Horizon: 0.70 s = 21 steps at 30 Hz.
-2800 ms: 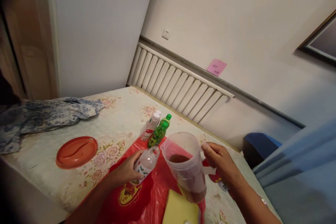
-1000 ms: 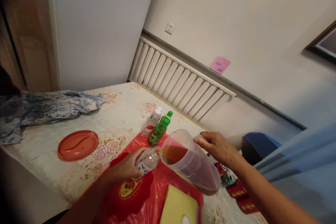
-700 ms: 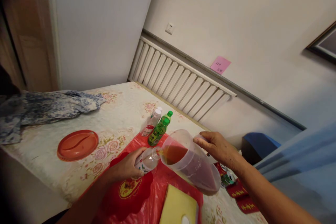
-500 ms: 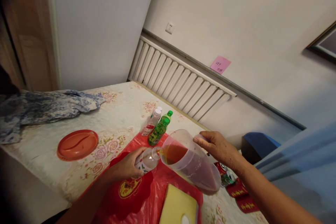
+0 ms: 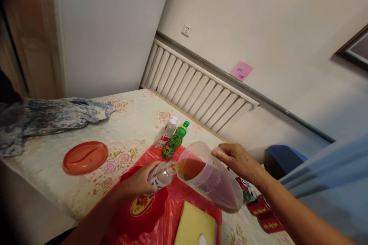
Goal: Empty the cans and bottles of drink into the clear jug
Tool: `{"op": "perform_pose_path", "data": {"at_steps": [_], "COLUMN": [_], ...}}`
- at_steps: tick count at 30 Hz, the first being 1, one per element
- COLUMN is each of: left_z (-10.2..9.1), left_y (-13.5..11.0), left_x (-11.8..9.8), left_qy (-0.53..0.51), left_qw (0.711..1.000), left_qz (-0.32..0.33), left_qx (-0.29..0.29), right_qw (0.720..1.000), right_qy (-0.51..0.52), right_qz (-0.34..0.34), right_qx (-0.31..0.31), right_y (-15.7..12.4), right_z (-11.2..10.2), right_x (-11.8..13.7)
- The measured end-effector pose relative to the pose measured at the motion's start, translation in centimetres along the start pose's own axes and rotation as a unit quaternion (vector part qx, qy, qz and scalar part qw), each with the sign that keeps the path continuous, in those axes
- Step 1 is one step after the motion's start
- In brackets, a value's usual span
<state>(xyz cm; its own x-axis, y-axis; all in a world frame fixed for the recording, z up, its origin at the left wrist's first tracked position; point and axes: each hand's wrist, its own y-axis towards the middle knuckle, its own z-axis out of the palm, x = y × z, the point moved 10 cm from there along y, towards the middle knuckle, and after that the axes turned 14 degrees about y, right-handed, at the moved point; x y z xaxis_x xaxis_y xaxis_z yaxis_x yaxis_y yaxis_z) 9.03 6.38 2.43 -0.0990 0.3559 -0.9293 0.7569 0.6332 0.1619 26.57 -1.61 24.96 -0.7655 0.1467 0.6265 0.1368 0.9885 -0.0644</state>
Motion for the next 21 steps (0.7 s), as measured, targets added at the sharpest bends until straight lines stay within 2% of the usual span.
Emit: {"op": "perform_pose_path", "data": {"at_steps": [8, 21], "left_z": [0.17, 0.01], "left_y": [0.06, 0.07], "left_x": [0.62, 0.25], "left_qy": [0.006, 0.019], "left_qw": [1.0, 1.0], "left_qz": [-0.002, -0.001], "left_qx": [-0.003, 0.001], "right_qw": [1.0, 1.0], "right_qy": [-0.01, -0.021], "right_qz": [-0.002, 0.011], "right_qx": [0.006, 0.02], "right_y": [0.02, 0.2], "right_z": [0.01, 0.28], "right_x": [-0.22, -0.52]}}
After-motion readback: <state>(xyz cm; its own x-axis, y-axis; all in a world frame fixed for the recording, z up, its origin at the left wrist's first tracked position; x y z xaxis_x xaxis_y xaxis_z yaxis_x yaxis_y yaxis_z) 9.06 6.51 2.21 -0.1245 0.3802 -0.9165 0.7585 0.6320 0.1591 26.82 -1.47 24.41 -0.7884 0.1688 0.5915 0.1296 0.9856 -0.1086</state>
